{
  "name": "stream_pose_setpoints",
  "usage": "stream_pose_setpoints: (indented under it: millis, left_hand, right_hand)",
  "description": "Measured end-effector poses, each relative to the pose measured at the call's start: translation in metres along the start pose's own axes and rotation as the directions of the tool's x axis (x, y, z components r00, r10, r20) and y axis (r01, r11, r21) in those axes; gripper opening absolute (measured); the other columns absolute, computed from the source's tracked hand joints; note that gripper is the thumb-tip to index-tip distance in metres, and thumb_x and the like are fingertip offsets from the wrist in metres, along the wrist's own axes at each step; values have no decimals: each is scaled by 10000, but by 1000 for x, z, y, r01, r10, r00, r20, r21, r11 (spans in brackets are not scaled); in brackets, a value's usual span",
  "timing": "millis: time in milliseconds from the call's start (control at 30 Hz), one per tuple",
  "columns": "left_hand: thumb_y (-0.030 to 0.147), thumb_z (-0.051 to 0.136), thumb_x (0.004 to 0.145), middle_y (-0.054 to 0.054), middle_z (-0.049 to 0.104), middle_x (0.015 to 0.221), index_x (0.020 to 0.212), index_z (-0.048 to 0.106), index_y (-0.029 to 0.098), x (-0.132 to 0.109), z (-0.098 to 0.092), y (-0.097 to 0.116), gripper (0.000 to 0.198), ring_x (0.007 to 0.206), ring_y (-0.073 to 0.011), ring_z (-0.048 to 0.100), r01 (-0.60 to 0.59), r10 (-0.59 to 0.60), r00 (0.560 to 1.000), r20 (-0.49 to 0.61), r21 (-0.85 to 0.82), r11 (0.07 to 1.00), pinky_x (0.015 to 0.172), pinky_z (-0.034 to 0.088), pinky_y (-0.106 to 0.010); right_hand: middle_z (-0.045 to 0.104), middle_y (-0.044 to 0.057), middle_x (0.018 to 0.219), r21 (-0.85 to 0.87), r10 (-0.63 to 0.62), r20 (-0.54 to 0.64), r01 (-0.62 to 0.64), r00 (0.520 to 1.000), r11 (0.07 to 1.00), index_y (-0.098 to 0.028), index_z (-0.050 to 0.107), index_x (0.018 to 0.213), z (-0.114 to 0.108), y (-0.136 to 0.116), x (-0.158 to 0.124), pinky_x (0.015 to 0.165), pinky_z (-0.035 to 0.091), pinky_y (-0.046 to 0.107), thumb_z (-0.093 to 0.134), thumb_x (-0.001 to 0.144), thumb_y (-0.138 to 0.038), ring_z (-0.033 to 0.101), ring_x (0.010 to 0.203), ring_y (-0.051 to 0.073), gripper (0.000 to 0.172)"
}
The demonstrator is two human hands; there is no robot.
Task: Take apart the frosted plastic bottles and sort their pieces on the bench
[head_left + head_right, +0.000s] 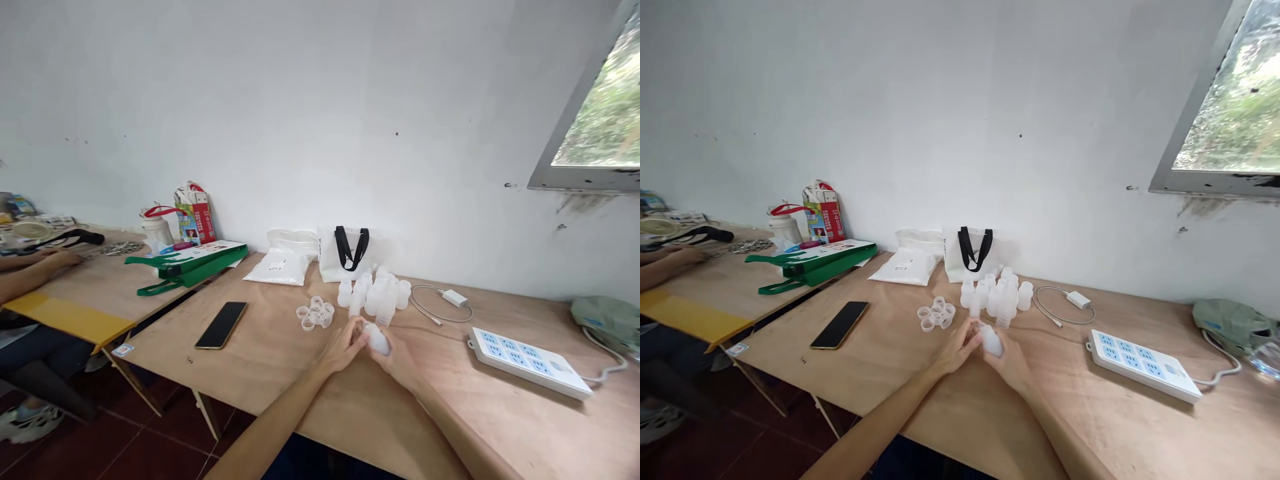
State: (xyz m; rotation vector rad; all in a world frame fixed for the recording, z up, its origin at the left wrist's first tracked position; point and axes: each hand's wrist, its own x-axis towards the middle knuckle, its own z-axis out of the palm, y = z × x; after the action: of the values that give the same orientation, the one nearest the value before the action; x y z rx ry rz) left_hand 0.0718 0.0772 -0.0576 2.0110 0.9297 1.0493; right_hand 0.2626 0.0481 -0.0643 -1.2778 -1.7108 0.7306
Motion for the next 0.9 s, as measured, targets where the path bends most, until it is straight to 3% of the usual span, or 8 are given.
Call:
stream_pose_setpoints:
  millis: [133,267,400,533,633,767,833,900]
  left_hand:
    - [567,428,968,21,590,779,968,539,205,5,-4,-6,379,684,-139,539,41,-45,997,-64,-68,997,646,428,-233]
    - [636,423,935,28,530,706,772,507,187,8,-10,-8,485,650,-123,483,18,-18,1000,3,-60,998,606,377,-224]
    - [675,436,910,41,533,588,796,530,186,4,-12,-3,511,560,-117,470,-42,53,989,141,-82,996,566,347,-224]
    - [650,451,914,28,536,508,683,517,179,1,-11,-1,529,516,-116,475,-55,71,981,183,-89,995,533,322,-219]
    - [637,480,900,38,465,486,576,435,179,3,-9,-3,563,502,-100,404,-47,55,992,117,-66,997,511,263,-224]
    - [614,472,905,40,397,542,558,428,170,8,-5,-10,565,553,-99,351,-22,22,1000,2,-53,998,530,234,-235]
    - [610,439,921,34,416,565,578,482,163,10,-2,-15,565,574,-107,372,22,-25,999,-44,-52,998,547,256,-238]
    - [625,414,926,33,417,549,558,482,163,12,1,-21,594,558,-108,373,95,-96,992,-84,-21,995,545,258,-243]
  right_hand:
    - [650,-23,718,133,57,237,-91,970,987,-239,584,961,19,-14,11,570,477,305,702,782,-473,580,594,175,318]
    - [596,-43,566,287,88,526,-274,846,918,-203,566,895,16,-16,16,460,414,253,703,780,-572,523,448,125,410]
    - [605,-32,547,418,82,616,-414,783,809,-183,569,917,13,-12,10,408,411,229,667,802,-604,536,414,121,448]
    - [580,-39,520,416,109,729,-565,675,713,-178,553,952,14,-9,4,347,402,223,643,768,-680,526,375,132,542]
    - [582,-43,526,385,116,679,-487,724,784,-194,527,937,13,-14,4,359,402,224,650,769,-670,527,381,133,520]
    - [684,2,677,74,91,418,-134,904,988,-213,574,1035,14,-23,6,479,451,265,627,835,-556,626,520,183,401]
    - [748,44,837,-273,13,222,49,975,961,-232,604,1113,16,-23,7,585,462,284,608,860,-481,701,685,234,355]
    - [768,72,960,-559,-57,113,111,992,821,-248,618,1146,20,-20,7,643,449,289,595,871,-426,727,798,266,329]
